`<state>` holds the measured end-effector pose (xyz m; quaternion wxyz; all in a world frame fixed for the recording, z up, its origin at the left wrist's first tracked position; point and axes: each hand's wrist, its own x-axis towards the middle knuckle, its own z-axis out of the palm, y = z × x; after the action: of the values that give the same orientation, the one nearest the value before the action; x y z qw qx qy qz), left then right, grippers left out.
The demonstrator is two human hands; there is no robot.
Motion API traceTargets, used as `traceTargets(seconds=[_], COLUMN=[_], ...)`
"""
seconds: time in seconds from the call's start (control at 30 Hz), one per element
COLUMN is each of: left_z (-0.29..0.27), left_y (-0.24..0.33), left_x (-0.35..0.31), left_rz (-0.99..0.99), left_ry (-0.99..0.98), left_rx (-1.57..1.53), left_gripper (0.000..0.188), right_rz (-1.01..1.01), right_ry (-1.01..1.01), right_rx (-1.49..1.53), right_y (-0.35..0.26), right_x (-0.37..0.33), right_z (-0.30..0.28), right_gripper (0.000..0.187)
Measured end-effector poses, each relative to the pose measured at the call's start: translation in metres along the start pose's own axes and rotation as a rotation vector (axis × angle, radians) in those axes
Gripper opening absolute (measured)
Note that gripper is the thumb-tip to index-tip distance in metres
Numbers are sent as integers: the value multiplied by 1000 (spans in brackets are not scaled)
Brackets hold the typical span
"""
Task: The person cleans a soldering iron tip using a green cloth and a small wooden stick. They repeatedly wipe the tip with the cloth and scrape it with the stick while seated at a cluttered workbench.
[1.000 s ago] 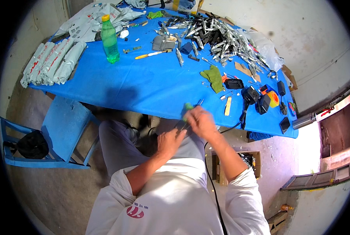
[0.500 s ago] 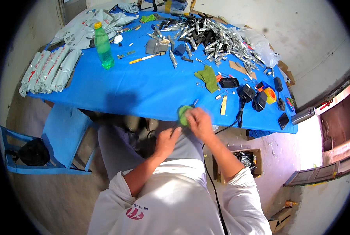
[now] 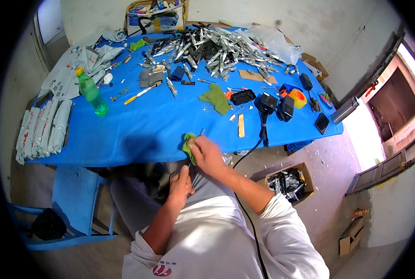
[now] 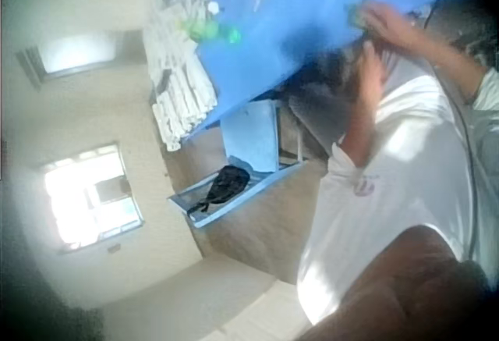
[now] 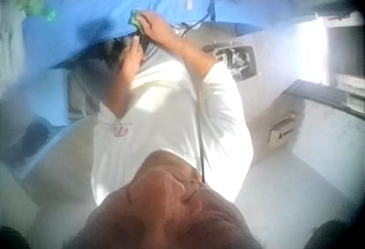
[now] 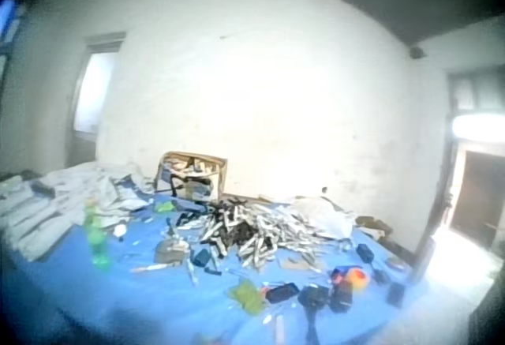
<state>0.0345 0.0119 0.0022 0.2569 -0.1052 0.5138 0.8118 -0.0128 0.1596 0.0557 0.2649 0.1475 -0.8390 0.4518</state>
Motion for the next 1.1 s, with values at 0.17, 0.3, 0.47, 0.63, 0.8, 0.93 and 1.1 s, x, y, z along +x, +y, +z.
traceTargets(seconds=[0.17,0.3,0.47,0.63,0.8,0.93,1.1], left_z=[-2,1,4,-4,-3,-7,-20], left_y=[1,1,6,4,3,2,1], left_x=[-3,-4,-7,-4,-5,-7,-14], left_rz=[25,-23,-130,-217,-255,-265,-277], left_ry=[-18,-20,-37,-127,-169,-199,-215], left_rx=[15,-25,-138,-293,-361,-382,-441], left_gripper=[48,49,50,50,51,53,55], right_rz=[266,360,309,426,371,438,559], right_ry=[200,39,152,227,227,199,80], right_rx=[34,-52,87,-187,-671,-800,-795], right_y=[16,45,79,104,90,100,115], right_x=[29,46,63,45,13,11,22], right_z=[-14,-33,-48,-70,-80,-90,-102], right_gripper=[22,41,43,30,33,33,29])
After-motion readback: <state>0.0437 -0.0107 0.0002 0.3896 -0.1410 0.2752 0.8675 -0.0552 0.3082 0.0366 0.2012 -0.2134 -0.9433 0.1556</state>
